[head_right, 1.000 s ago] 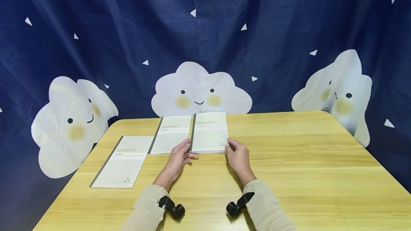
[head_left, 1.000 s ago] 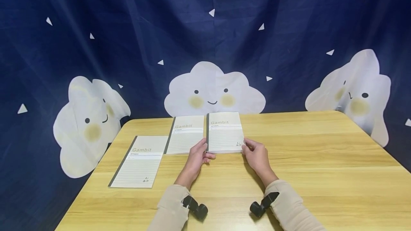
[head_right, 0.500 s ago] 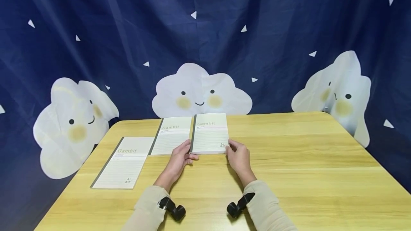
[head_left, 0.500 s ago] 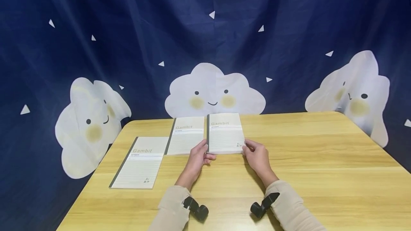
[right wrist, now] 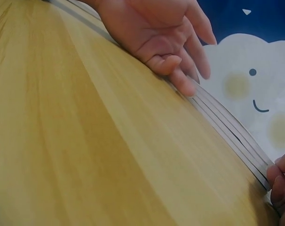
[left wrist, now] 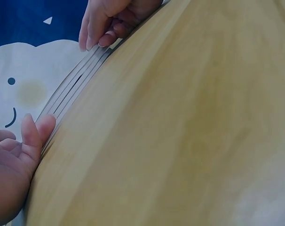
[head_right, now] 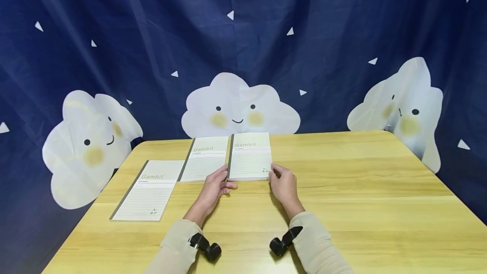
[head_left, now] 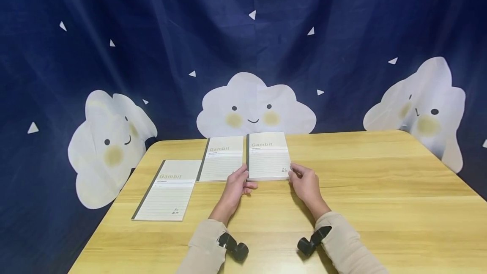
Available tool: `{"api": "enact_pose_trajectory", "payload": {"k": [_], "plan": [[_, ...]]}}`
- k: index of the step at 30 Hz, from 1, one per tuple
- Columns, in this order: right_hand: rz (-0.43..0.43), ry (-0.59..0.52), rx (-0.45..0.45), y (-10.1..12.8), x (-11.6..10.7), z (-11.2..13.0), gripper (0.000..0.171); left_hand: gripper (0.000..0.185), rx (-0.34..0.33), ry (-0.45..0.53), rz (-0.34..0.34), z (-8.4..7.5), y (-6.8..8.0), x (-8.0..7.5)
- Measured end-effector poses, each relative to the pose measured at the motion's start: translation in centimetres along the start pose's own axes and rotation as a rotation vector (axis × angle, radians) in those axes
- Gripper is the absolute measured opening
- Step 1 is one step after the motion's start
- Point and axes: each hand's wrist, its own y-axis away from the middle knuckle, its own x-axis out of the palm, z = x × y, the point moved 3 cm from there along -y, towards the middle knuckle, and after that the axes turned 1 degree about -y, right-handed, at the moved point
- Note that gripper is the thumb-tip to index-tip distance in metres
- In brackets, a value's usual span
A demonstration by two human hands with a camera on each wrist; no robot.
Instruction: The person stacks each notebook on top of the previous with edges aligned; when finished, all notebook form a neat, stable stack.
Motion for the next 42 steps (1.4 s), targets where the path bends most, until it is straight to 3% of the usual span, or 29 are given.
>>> {"api": "enact_pose_trajectory", "payload": {"k": [22, 35, 38, 42], "plan": [[0.006, 0.014, -0.035, -0.2, -0.5, 0.4, 0.033, 0.055, 0.013, -0.004, 0.004, -0.4, 0.1, 0.3], [-0.025, -0.026, 0.032, -0.1, -1.0, 0.9, 0.035, 0.055, -0.016, 0.012, -0.007, -0.3, 0.6, -0.6], [-0.003, -0.109, 0.085, -0.1, -1.0, 1.4, 0.035, 0.055, -0.008, -0.009, -0.022, -0.7, 0.6, -1.1], [0.059, -0.305, 0.189, -0.1, -0.7, 2.0, 0.036, 0.054, 0.001, -0.059, -0.045, -1.3, 0.5, -1.8]]}}
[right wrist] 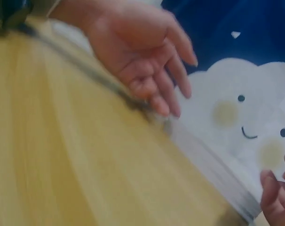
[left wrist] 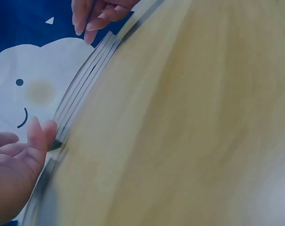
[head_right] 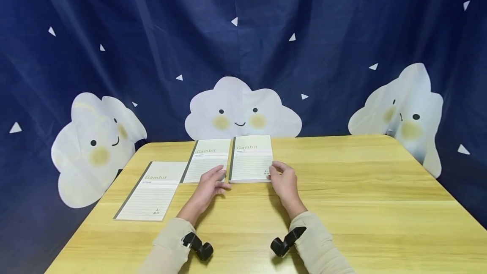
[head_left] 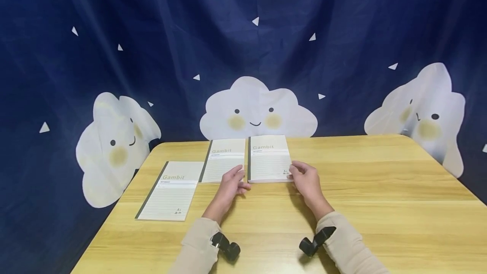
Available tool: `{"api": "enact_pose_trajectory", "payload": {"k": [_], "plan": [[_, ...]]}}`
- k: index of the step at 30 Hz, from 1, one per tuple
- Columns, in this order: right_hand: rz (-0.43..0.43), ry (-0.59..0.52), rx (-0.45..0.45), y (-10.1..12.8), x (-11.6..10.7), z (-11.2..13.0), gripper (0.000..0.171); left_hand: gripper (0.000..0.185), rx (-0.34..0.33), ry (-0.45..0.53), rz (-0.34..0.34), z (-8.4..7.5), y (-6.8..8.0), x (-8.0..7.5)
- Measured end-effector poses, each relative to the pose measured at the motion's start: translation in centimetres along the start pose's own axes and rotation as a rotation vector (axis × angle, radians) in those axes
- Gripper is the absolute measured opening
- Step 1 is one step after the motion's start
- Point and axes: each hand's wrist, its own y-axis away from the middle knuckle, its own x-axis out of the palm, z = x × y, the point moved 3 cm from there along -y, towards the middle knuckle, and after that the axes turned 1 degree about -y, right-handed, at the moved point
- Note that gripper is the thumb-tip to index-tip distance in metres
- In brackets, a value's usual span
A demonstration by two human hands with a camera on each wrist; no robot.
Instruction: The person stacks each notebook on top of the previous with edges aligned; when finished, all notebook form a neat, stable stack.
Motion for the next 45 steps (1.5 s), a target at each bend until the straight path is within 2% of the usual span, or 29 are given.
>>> {"api": "enact_pose_trajectory", "payload": {"k": [3, 6, 13, 19, 26, 33, 37, 42, 45], "plan": [[0.056, -0.118, 0.058, 0.1, 0.5, 0.4, 0.038, 0.053, 0.003, -0.048, -0.019, -0.6, -0.3, -0.8], [0.116, -0.186, 0.096, 0.2, 1.1, 0.8, 0.039, 0.052, 0.018, -0.103, -0.049, -1.2, -0.5, -1.9], [0.226, -0.212, 0.127, 1.0, 2.9, 1.4, 0.042, 0.05, 0.04, -0.256, -0.12, -2.5, -0.5, -5.6], [0.297, -0.227, 0.102, 1.8, 5.0, 1.5, 0.042, 0.049, 0.009, -0.389, -0.181, -2.9, 0.0, -10.0], [0.413, -0.26, 0.111, 3.3, 8.1, 1.6, 0.043, 0.05, -0.011, -0.732, -0.262, -3.7, 1.4, -16.0], [0.527, -0.303, 0.159, 4.7, 11.3, 2.2, 0.043, 0.056, -0.116, -0.96, -0.321, -4.3, 2.7, -20.5], [0.572, -0.332, 0.189, 5.8, 13.2, 2.6, 0.041, 0.062, -0.193, -0.976, -0.35, -3.8, 3.4, -22.6], [0.616, -0.385, 0.228, 7.3, 15.2, 3.4, 0.044, 0.065, -0.286, -1.01, -0.359, -3.0, 4.1, -24.1], [0.64, -0.412, 0.246, 7.9, 16.3, 3.8, 0.048, 0.065, -0.302, -1.035, -0.345, -3.0, 4.3, -24.3]]}}
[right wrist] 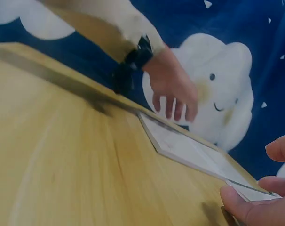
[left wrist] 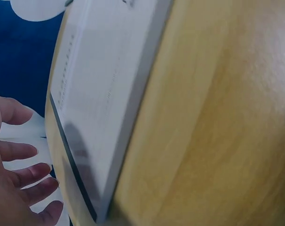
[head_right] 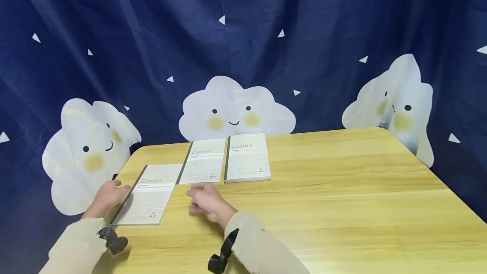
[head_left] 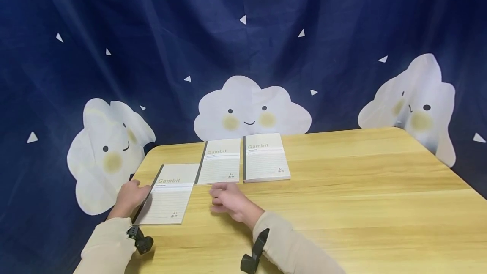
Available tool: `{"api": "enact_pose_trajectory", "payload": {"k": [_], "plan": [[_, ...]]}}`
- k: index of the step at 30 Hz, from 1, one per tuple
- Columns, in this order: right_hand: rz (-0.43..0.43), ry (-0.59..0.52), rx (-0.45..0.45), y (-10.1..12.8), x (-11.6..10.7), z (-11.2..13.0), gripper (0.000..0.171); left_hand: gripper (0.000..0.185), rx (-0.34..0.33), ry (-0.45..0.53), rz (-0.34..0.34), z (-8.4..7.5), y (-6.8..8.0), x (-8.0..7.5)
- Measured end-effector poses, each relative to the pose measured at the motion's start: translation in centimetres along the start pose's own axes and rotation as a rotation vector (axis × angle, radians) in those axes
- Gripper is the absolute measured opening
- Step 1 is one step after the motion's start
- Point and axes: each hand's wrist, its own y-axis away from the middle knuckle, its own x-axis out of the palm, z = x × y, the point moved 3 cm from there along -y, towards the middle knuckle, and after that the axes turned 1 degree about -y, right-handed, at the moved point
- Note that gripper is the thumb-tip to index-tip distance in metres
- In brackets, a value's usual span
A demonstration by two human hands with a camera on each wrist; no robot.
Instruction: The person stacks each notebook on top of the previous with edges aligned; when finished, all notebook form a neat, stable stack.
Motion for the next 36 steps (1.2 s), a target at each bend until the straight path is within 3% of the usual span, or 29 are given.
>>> {"api": "enact_pose_trajectory", "payload": {"k": [7, 13, 17, 27, 36], "plan": [[0.025, -0.081, 0.036, -0.1, 2.8, -0.6, 0.055, 0.063, -0.03, 0.019, 0.052, 0.2, 0.7, 0.2], [0.017, -0.159, 0.063, -0.4, 4.9, -1.3, 0.059, 0.033, -0.014, 0.042, 0.007, 0.6, 0.9, 0.7], [0.02, -0.19, 0.074, -0.8, 5.9, -1.4, 0.061, 0.029, 0.0, 0.026, -0.012, 0.6, 0.6, 1.0], [0.066, -0.249, 0.059, -1.3, 6.8, -1.3, 0.063, 0.027, -0.02, 0.021, 0.022, 0.2, 0.5, 1.3], [0.064, -0.269, 0.058, -1.3, 7.1, -1.2, 0.062, 0.028, 0.0, 0.035, 0.012, 0.1, 1.0, 1.6]]}}
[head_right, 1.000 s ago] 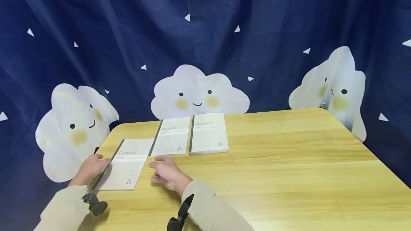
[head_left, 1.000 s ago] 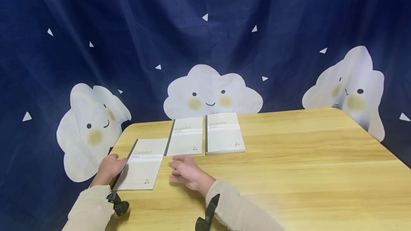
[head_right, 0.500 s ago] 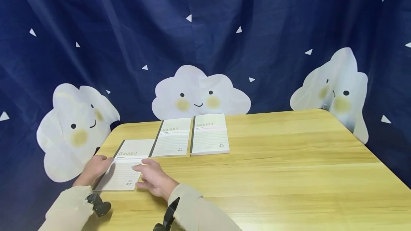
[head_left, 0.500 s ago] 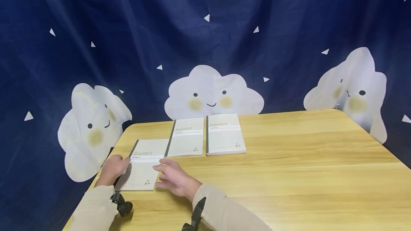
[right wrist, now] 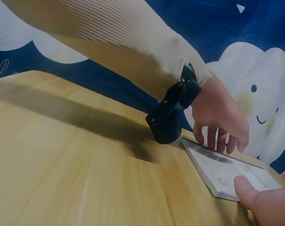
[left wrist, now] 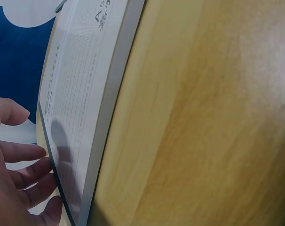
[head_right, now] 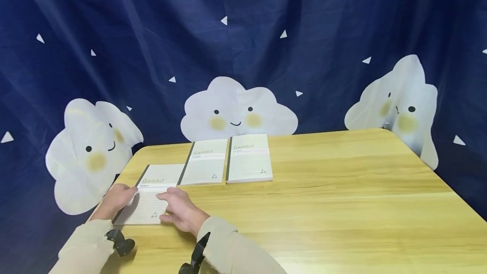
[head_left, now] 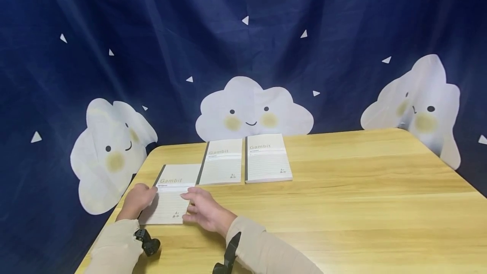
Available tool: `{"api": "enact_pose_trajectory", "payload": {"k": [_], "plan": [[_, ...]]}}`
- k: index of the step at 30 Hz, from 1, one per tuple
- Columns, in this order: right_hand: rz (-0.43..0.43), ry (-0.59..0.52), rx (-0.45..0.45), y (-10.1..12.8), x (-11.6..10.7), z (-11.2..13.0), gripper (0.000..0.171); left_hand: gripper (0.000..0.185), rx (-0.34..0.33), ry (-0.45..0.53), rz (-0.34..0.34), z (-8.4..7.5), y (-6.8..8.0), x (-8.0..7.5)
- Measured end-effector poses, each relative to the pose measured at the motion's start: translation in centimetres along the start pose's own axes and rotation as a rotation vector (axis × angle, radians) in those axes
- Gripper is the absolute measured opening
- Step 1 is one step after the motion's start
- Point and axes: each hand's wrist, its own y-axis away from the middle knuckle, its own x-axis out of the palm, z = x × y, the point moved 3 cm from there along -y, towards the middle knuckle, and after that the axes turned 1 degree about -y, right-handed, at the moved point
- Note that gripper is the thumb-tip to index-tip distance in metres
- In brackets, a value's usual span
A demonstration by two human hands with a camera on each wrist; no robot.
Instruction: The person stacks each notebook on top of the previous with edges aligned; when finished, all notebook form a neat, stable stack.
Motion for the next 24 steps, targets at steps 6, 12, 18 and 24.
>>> {"api": "enact_pose_trajectory", "payload": {"k": [6, 12, 18, 24], "plan": [[-0.021, -0.001, 0.001, -0.04, -0.23, -0.11, 0.063, 0.025, -0.022, 0.023, 0.005, 0.12, -0.08, 0.0], [-0.034, -0.001, -0.003, 0.02, -0.45, -0.23, 0.064, 0.028, -0.034, 0.037, 0.0, 0.28, -0.12, 0.12], [-0.044, -0.014, -0.009, -0.16, -0.55, -0.2, 0.066, 0.038, -0.053, 0.076, 0.002, 0.36, -0.28, 0.01], [-0.044, -0.029, -0.013, -0.47, -0.57, -0.21, 0.067, 0.036, -0.061, 0.09, 0.002, 0.71, -0.49, -0.05]]}}
